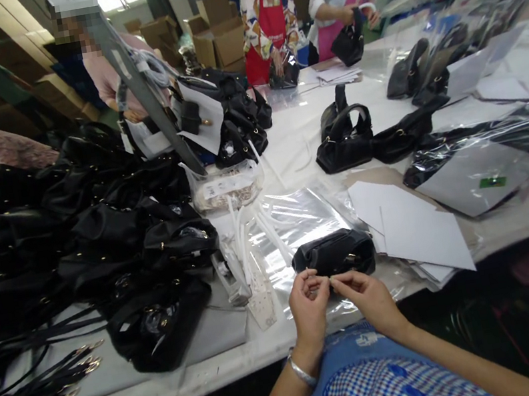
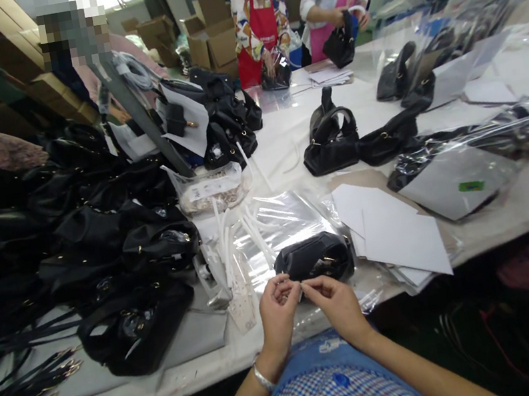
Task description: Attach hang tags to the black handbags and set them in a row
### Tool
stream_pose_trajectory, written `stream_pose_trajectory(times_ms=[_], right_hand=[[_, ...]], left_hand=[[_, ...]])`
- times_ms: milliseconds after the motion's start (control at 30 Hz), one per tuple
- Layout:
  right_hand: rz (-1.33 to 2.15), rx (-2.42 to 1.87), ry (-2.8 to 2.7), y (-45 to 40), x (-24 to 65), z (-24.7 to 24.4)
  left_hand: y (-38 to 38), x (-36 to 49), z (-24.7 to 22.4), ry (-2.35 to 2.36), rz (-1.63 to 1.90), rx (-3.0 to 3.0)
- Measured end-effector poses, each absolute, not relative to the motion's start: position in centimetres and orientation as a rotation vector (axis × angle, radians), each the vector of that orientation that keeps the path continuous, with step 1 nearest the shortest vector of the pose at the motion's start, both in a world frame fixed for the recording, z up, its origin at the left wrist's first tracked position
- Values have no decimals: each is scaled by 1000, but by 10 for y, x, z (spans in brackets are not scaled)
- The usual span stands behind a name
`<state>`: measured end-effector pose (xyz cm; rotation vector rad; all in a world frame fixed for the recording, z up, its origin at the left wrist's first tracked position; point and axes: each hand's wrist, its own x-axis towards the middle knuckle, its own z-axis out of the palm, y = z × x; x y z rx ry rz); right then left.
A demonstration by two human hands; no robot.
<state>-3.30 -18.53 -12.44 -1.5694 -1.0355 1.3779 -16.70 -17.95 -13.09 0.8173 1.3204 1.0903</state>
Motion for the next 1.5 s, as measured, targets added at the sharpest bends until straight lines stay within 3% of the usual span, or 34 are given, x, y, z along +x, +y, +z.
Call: stream_pose_trajectory(times_ms=[933,1500], right_hand=[[1464,-1550,-908,-182,-33,-126],[1317,-1543,-987,-184,-33,-136]], left_hand=[[-174,-170,-134,1330,1072,911],[-194,-166,-130,1293,936,1125]])
